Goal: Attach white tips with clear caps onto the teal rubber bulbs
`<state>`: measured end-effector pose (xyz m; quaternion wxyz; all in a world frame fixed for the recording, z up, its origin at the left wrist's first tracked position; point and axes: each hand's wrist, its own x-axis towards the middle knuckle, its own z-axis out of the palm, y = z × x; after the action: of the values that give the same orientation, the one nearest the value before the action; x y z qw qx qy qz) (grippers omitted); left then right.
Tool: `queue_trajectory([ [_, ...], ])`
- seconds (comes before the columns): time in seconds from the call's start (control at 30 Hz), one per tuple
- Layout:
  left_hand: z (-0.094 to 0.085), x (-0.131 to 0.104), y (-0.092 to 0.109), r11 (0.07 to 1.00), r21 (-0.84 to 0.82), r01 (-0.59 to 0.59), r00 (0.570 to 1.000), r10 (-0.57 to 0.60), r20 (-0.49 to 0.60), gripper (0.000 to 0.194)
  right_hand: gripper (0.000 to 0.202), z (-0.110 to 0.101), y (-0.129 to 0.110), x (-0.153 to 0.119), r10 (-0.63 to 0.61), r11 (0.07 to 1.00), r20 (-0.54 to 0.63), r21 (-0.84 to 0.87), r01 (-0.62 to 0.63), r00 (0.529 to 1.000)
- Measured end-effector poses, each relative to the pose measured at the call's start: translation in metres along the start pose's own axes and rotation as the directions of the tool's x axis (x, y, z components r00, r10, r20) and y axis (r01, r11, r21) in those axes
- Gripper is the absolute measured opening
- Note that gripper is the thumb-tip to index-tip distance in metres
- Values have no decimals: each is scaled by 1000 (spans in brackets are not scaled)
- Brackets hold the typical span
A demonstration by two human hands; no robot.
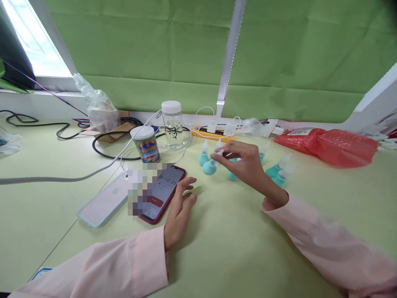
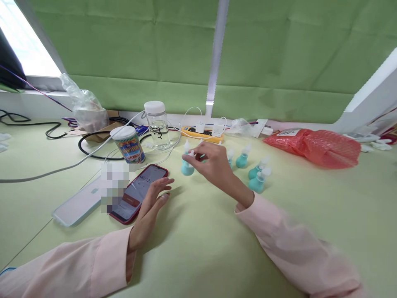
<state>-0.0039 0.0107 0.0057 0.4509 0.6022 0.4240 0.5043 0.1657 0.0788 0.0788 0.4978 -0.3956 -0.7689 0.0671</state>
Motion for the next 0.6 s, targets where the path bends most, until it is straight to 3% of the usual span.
queue_trajectory([
  [0.13,0,-1,3,999,35,30,997,-32,74,24,19,7,20,14,36,956,218,-291,30,975],
  [0.2,0,-1,4,998,58,32,994,-37,98,22,19,11,27,16,81,927,268,-374,26,960],
  [0.43,0,-1,4,995,102,3,991,-16,133,17,41,14,36,17,118,850,266,-526,41,957],
  [0.53,0,-1,4,995,104,-10,990,-5,139,16,42,1,14,14,42,790,183,-608,79,982],
  [0.6,0,-1,3,994,102,-27,990,12,144,15,32,-15,-12,6,-90,813,112,-565,138,990],
])
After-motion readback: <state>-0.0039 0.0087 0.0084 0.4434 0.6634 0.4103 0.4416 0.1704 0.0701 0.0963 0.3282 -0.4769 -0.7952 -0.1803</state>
